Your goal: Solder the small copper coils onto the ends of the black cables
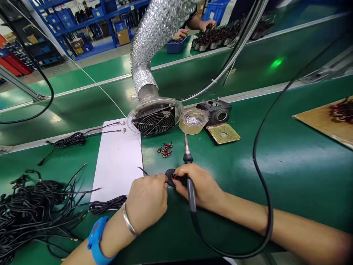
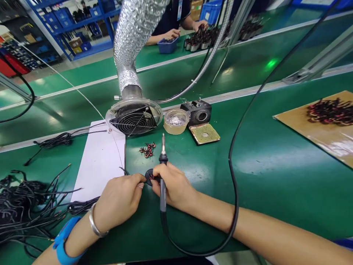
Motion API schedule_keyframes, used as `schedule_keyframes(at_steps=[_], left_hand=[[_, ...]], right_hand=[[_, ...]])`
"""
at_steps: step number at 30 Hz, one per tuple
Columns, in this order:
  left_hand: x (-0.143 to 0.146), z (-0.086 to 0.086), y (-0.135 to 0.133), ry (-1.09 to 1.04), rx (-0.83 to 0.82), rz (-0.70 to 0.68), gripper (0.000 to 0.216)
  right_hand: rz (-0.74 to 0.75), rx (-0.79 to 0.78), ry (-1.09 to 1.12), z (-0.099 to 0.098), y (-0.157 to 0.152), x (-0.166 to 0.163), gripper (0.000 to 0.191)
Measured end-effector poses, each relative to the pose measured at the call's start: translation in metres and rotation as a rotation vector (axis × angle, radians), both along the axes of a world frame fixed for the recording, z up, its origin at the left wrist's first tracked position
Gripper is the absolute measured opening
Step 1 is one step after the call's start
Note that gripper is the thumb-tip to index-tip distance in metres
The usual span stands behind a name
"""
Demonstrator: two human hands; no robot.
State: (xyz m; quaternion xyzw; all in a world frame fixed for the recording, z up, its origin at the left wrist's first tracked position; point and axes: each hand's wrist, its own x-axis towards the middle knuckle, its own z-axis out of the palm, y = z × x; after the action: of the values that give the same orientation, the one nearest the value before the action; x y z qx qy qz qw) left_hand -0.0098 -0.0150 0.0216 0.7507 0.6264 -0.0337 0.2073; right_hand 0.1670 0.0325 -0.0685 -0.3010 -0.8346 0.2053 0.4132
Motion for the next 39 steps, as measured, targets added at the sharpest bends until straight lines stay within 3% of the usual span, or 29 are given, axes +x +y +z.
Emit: schedule_keyframes(at_steps=[5,12,20,28,35,39], left_hand=[[0.000,-0.015,0.000,-0.107,-0.024,0.079,0.027],[-0.005,-0.016,-0.003,-0.198,-0.083,0.116,0.027],[-0.002,-0.010,0.001,-0.296,-0.121,0.201,0.024],[0.007,-0.014,0.010,-0.413,-0.189,0.303,0.045],[0.000,-0.023,0.011,-0.558,-0.304,0.350,0.027],[-0.004,-0.025,0.007,-0.608,-0.341,0.385,0.031]], right_hand=[[0.052,-0.041,-0.017,-0.003,-0.005,0.000,0.020],[0.106,-0.182,0.041,0.002,0.000,0.001,0.022],[0.023,-0.195,0.079,0.006,-0.005,0.007,0.024],[0.053,-0.144,0.112,0.006,-0.011,0.001,0.022],[0.067,-0.125,0.113,0.008,-0.008,0.002,0.021],[0.010,-0.152,0.159,0.012,-0.003,0.003,0.020]])
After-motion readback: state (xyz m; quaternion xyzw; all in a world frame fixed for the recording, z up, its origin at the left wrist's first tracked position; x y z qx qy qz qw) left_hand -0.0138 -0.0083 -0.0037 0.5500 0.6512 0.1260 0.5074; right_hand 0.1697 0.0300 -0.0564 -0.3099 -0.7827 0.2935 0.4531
